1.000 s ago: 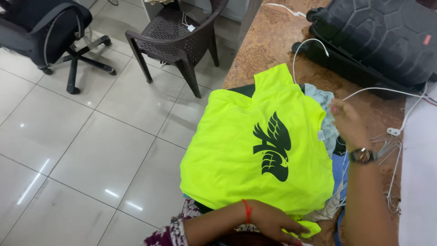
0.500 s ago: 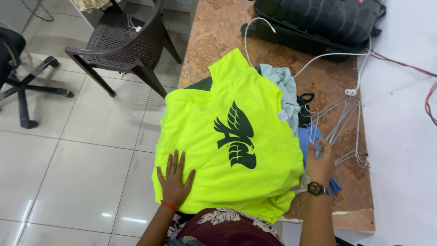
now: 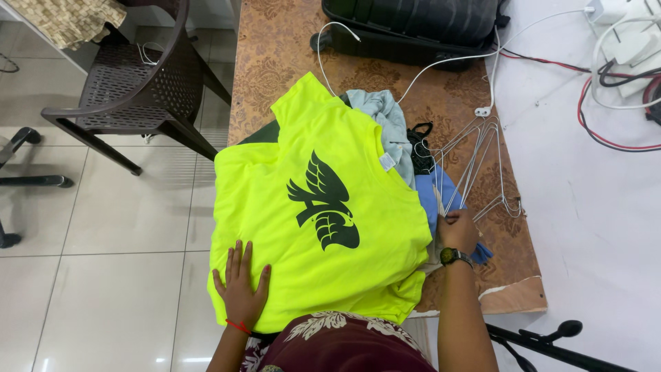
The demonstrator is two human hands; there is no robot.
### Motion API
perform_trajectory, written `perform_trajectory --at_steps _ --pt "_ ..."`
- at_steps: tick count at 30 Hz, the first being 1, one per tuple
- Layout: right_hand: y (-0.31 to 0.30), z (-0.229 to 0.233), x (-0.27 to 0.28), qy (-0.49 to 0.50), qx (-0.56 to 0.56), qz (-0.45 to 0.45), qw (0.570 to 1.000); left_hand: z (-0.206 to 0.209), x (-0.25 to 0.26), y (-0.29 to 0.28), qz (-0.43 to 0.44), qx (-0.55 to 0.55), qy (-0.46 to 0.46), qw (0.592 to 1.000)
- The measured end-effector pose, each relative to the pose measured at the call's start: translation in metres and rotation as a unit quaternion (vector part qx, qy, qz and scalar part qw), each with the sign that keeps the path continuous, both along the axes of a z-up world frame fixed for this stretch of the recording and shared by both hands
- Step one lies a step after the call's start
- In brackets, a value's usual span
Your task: The person buttons a striped shirt, places it on a hanger, and hangs it on a rack. Then the person places a black t-shirt and a neon yellow t-shirt on hangers and hangs them on the rack.
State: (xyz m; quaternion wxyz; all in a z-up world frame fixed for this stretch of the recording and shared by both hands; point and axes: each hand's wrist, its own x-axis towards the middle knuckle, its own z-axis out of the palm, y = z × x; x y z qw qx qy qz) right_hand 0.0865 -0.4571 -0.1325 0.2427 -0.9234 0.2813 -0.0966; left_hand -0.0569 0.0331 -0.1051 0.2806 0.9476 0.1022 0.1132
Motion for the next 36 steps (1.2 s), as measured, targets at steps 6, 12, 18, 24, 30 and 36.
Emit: perform_trajectory --at_steps 6,12,18,24,30,36 --pt "-0.021 -0.002 0.003 0.038 0.082 -0.012 0.996 -0.003 -0.002 0.001 0.000 -0.003 -0.014 1.000" --pt "-0.026 0.019 -0.002 0.042 0.049 -0.026 0.998 -0.002 -0.002 0.001 0.005 -0.004 -0.017 1.000" --pt "-0.015 0.046 -0.010 -0.066 -0.040 -0.095 0.992 -0.002 -0.001 0.002 0.005 -0.002 -0.017 1.000" --pt "-0.019 0.066 -0.018 -0.135 0.125 -0.104 0.977 -0.002 -0.002 0.001 0.002 -0.002 -0.018 1.000" --pt "0.002 0.093 -0.040 -0.171 -0.035 -0.020 0.984 -0.003 -0.002 0.003 0.000 0.000 -0.014 1.000" --pt "0.023 0.133 -0.051 -0.057 -0.067 0.021 0.996 -0.006 -0.001 0.003 -0.004 -0.004 -0.011 1.000"
